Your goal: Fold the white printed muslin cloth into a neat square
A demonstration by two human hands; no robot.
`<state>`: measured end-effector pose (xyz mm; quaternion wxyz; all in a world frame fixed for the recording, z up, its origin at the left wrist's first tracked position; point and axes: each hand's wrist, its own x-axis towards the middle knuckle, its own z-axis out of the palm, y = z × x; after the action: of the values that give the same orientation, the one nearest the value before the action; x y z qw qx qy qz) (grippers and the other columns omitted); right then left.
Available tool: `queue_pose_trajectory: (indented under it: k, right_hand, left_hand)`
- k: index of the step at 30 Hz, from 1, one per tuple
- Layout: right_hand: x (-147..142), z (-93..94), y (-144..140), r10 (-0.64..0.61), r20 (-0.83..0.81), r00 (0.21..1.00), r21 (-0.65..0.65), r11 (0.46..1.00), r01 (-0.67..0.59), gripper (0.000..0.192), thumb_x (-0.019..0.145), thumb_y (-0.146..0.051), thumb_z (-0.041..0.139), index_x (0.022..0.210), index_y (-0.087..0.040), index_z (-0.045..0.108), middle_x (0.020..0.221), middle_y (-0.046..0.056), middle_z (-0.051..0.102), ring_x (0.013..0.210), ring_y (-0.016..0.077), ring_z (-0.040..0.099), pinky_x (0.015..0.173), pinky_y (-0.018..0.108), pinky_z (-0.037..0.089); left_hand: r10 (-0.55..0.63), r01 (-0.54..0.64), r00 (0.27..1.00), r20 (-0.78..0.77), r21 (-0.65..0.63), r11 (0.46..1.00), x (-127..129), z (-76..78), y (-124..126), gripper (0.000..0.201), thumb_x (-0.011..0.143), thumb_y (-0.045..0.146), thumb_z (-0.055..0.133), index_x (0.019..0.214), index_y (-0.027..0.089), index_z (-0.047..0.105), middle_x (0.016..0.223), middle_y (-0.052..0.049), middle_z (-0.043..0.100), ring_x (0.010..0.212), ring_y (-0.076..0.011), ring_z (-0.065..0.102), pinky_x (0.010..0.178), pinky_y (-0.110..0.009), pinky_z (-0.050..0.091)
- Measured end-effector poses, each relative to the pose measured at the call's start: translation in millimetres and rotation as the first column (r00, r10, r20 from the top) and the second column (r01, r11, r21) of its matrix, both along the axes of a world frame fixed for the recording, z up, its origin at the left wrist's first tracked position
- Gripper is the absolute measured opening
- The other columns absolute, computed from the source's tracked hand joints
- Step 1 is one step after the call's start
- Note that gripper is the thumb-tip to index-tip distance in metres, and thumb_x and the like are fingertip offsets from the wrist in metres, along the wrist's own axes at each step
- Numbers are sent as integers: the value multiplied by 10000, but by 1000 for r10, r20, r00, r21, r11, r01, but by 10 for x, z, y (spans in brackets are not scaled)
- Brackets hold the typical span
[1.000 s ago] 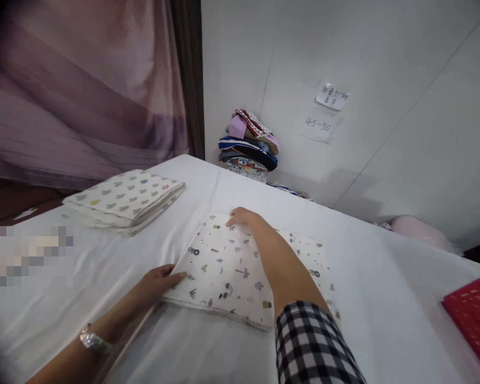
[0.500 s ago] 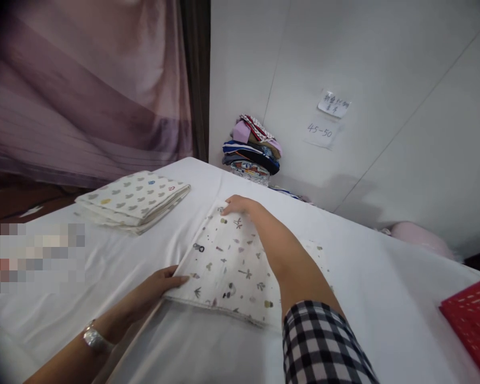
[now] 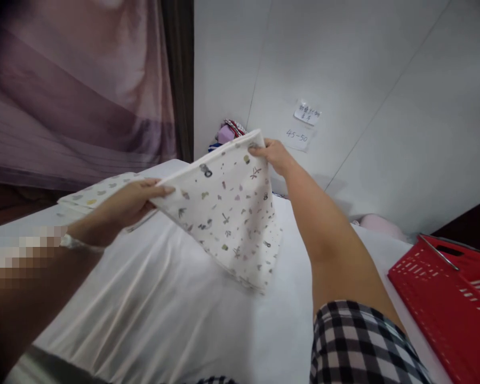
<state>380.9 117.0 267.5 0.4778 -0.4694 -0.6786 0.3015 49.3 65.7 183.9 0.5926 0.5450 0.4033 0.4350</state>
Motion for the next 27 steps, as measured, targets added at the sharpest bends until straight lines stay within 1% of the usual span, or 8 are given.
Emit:
queue_pose_trajectory:
  k: [3, 7, 13, 15, 17, 23, 25, 27]
  right_hand:
    - [145, 282, -201, -88, -52, 995, 187, 978, 96, 418, 632, -458, 786, 906, -173, 653, 863, 45, 707, 887, 208, 659, 810, 388, 538]
    - [290, 541, -514, -161, -82, 983, 372, 911, 180, 403, 711, -518, 713, 971, -221, 635, 974, 15, 700, 980, 212, 638, 824, 395, 538]
    - [370, 775, -1076, -159, -78, 984, 491, 853, 177, 260, 816, -430, 651, 1016, -268, 617, 1156, 37, 656, 1080, 188, 597, 876, 351, 499]
    - [361, 790, -1215, -157, -91, 984, 477, 860, 181, 238, 818, -411, 654, 1011, -276, 613, 1187, 36, 642, 1085, 190, 596, 877, 349, 500]
    - [352, 752, -1293, -160, -108, 981, 427, 884, 191, 255, 805, -418, 668, 1002, -266, 615, 1180, 41, 644, 1069, 209, 606, 863, 366, 516]
    - [411, 355, -1121, -194, -116, 974, 271, 937, 219, 341, 754, -483, 699, 936, -203, 628, 998, 58, 690, 979, 236, 638, 811, 425, 546]
    - [470, 205, -969, -229, -102, 968, 245, 937, 248, 359, 768, -491, 681, 929, -176, 621, 981, 75, 691, 973, 230, 635, 804, 419, 537]
    - [547, 113, -812, -261, -90, 961, 239, 931, 276, 376, 781, -494, 665, 931, -153, 614, 990, 95, 687, 981, 229, 628, 800, 412, 527]
  left_hand:
    - [103, -100, 995, -7, 195, 976, 53, 593, 112, 271, 682, 199, 704, 876, 40, 602, 842, -103, 697, 744, -152, 629, 850, -384, 495]
    - [171, -157, 985, 10, 452, 878, 129, 1239, -31, 376, 750, 170, 667, 1036, -38, 539, 1005, -160, 669, 910, -210, 648, 868, -402, 490]
    - [318, -203, 948, -17, 738, 644, 162, 1773, -399, 485, 773, 204, 631, 1171, -49, 517, 972, -28, 668, 1050, -300, 582, 851, -423, 424]
    - [293, -168, 956, -16, 790, 590, 154, 1833, -416, 488, 777, 222, 626, 1174, -40, 520, 943, -4, 667, 1053, -303, 574, 841, -422, 416]
    - [271, -148, 962, -27, 785, 601, 160, 1828, -373, 523, 766, 226, 648, 1174, -72, 513, 970, -44, 672, 1048, -308, 579, 848, -413, 425]
    - [59, 24, 985, -164, 464, 885, 353, 1457, 98, 567, 774, 212, 674, 1185, -127, 480, 1250, -266, 546, 1111, -310, 564, 925, -392, 443]
    - [58, 34, 971, -230, 376, 926, 474, 1311, 347, 582, 757, 234, 693, 1171, -122, 492, 1255, -272, 543, 1109, -298, 563, 922, -388, 439]
    - [57, 48, 969, -239, 409, 911, 614, 1237, 585, 594, 726, 266, 712, 1132, -121, 516, 1214, -259, 579, 1069, -255, 582, 885, -345, 451]
